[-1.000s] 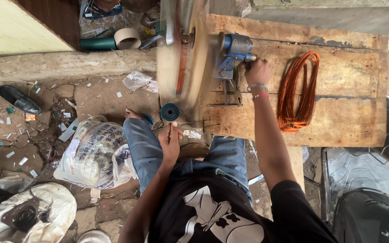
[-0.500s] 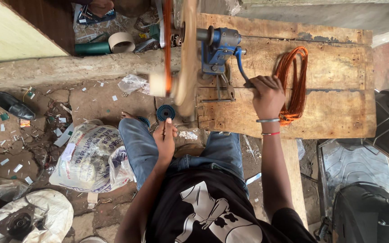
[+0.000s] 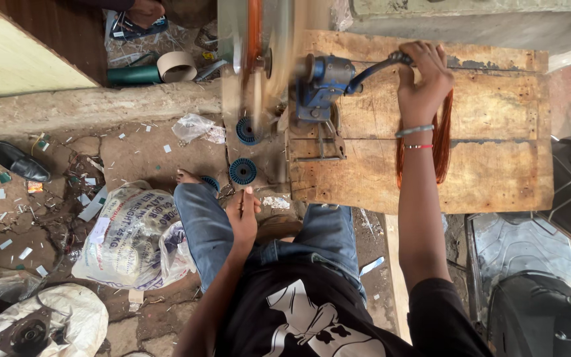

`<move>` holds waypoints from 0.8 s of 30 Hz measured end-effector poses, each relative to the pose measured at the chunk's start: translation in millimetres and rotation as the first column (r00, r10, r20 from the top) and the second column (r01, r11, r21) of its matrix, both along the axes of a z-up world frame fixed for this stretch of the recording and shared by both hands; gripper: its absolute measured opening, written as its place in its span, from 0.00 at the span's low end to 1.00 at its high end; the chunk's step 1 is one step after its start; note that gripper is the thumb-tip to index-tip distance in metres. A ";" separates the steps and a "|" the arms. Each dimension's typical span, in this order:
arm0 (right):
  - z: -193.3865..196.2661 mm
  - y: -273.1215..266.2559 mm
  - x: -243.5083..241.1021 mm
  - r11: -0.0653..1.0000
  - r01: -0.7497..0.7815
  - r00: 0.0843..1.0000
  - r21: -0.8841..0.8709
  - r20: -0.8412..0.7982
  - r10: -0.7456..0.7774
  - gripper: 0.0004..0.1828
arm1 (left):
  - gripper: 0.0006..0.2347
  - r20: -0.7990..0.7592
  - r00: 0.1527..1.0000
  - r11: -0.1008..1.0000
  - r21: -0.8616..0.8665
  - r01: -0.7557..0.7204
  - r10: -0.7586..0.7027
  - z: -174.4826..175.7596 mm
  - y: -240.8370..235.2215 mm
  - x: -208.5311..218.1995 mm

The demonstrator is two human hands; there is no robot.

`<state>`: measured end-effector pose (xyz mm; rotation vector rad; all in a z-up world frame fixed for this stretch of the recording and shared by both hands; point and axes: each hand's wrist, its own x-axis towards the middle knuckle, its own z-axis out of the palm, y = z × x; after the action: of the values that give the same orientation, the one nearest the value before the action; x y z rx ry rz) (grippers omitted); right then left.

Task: The person winds copper wire onto a wooden frame using a hand-cranked machine, then removes the finished coil and secures it with tape.

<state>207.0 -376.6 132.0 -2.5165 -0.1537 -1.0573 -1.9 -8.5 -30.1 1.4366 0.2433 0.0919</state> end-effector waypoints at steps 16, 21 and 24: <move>-137.5 -6.1 73.9 0.970 0.189 0.905 -0.151 -0.357 -0.232 0.09 | 0.19 0.019 1.000 1.000 0.009 -0.021 0.021 -0.3 1.8 9.1; -178.0 -2.6 37.6 0.939 0.226 0.754 -0.260 -0.564 -0.337 0.15 | 0.18 0.024 0.999 0.999 0.044 -0.023 0.022 8.3 2.0 5.5; -170.9 13.0 -0.4 0.930 0.247 0.681 -0.272 -0.634 -0.367 0.09 | 0.17 0.019 1.000 1.000 -0.010 -0.004 0.004 10.4 1.3 4.2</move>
<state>206.5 -363.6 -38.9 -2.9727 0.4325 -0.1470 2.3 -7.2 -19.7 1.4245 0.2303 0.1073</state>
